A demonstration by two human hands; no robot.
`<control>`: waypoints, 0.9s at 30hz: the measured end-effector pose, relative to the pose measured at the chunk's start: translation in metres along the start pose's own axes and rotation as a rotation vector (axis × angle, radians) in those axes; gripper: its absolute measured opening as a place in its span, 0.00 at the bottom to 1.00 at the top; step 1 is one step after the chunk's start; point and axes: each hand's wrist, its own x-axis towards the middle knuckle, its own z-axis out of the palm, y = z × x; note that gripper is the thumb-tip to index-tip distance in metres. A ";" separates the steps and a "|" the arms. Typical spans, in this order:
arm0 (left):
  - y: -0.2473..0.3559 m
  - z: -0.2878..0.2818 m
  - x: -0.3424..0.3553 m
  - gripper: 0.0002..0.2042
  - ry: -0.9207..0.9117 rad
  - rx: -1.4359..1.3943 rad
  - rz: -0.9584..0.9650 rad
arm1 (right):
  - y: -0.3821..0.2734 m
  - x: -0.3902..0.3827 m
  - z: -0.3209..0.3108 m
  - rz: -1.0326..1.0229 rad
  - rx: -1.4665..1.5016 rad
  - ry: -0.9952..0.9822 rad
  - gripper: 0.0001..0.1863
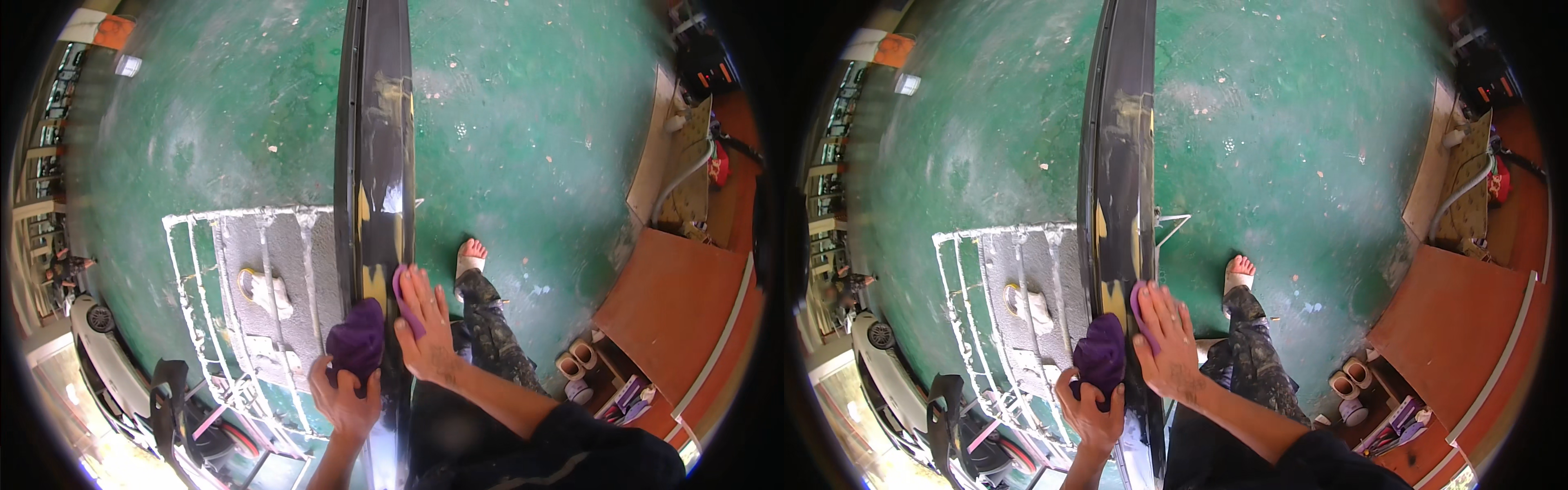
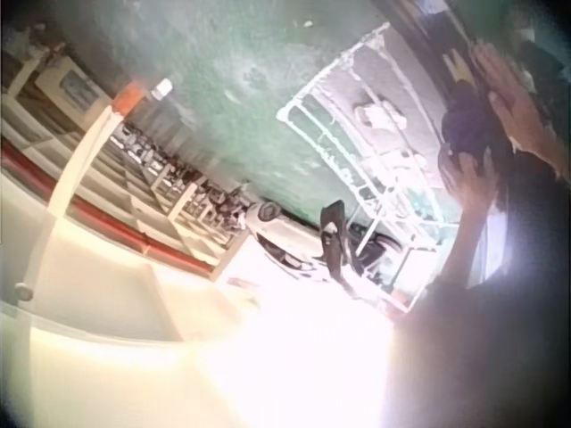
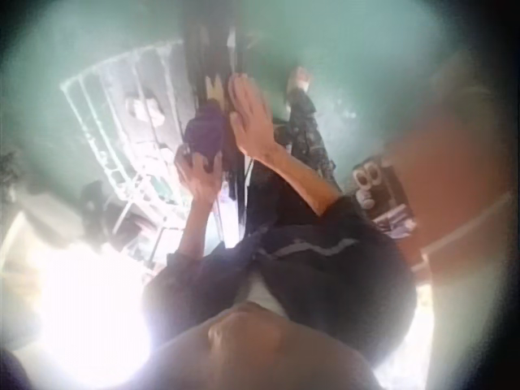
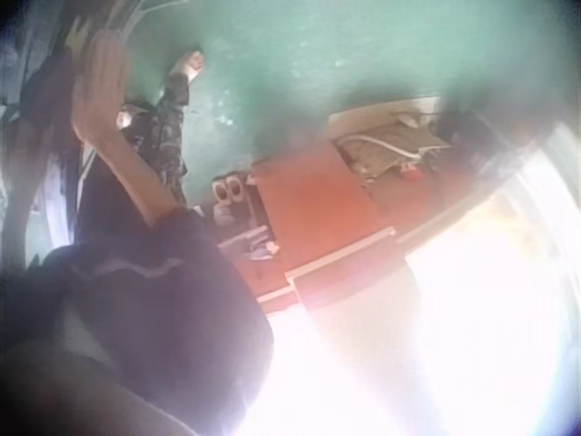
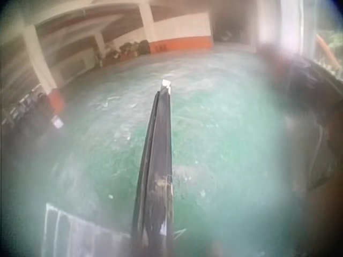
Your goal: The person sands a black car bumper with a purple sanding block, repeatedly dipping the block into a bucket of water. The person holds the bumper with one hand and sands with the other, working on different sections of the surface.
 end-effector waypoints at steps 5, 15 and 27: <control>-0.003 0.026 -0.010 0.21 0.095 0.070 0.063 | 0.001 0.050 -0.011 0.012 -0.031 0.059 0.39; 0.007 0.021 0.000 0.28 -0.026 0.142 -0.025 | -0.008 0.058 -0.017 0.048 -0.140 0.066 0.38; 0.014 0.024 -0.004 0.27 0.037 0.161 -0.048 | -0.002 0.097 -0.033 -0.171 -0.396 0.035 0.37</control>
